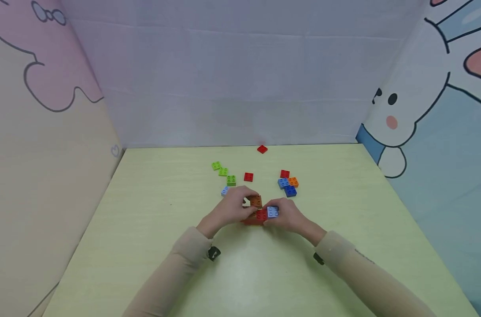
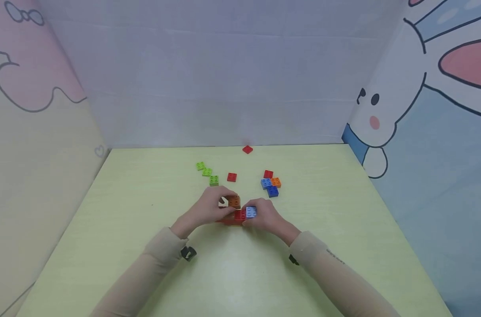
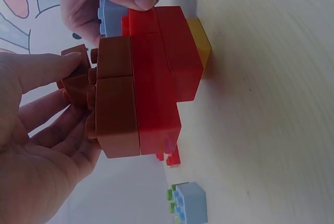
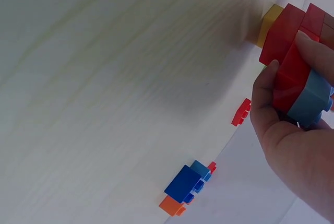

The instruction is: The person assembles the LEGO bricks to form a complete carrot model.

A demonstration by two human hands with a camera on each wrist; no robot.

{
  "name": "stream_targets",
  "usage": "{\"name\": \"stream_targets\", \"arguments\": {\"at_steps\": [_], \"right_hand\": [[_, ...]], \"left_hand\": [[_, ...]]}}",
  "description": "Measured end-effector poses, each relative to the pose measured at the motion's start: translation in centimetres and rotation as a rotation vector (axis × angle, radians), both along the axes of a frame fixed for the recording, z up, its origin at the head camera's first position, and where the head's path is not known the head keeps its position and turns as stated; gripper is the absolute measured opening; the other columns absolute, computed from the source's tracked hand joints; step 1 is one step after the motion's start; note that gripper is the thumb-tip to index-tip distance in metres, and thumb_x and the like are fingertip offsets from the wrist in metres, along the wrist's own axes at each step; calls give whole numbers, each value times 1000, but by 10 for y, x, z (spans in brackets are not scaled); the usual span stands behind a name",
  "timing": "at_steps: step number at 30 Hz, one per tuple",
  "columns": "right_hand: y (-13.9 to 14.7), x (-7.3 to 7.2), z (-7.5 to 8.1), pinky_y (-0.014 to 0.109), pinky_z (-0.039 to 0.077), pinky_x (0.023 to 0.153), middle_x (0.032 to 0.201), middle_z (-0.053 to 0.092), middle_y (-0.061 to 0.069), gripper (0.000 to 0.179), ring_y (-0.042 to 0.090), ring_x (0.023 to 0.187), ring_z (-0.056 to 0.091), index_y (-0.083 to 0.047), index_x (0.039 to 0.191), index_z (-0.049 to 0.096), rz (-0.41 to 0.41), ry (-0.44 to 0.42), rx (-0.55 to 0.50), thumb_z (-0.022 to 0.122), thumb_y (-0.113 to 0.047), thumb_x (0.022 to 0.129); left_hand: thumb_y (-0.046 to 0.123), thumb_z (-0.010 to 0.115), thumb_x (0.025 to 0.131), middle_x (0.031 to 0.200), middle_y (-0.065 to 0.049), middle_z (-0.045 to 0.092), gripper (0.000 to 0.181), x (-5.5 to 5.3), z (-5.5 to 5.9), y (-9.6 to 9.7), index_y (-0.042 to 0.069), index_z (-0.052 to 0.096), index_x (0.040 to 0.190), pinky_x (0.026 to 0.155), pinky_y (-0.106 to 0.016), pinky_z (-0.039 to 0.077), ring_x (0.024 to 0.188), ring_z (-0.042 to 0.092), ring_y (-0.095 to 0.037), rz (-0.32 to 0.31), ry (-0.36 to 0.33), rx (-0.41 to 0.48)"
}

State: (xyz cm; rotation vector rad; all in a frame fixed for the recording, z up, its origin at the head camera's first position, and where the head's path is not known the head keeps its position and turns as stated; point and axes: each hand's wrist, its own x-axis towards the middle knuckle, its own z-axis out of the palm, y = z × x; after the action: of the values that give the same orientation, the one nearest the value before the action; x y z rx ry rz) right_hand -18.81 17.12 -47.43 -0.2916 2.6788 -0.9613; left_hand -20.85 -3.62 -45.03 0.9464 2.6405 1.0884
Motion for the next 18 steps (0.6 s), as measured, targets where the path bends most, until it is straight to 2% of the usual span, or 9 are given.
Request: {"name": "stream_targets", "arguments": {"at_steps": [10, 18], "right_hand": [[-2, -2, 1, 39, 46, 84, 103, 61, 1, 45, 20, 96, 52, -8, 112, 67, -12, -11, 25, 86, -19, 72], [-2, -2, -1, 38, 47, 84, 101, 62, 0, 43, 20, 95, 53, -9, 110, 68, 0, -1, 10, 86, -18, 71]], "left_hand": [[14, 73, 85, 103, 5, 62, 31, 4, -4, 10, 9, 67, 116, 78, -23, 47, 94, 56, -11, -37, -55, 25], [15, 76, 83, 104, 6, 64, 32, 5, -13, 11, 10, 69, 114, 79, -24, 47, 92, 57, -8, -15, -105, 54]]}}
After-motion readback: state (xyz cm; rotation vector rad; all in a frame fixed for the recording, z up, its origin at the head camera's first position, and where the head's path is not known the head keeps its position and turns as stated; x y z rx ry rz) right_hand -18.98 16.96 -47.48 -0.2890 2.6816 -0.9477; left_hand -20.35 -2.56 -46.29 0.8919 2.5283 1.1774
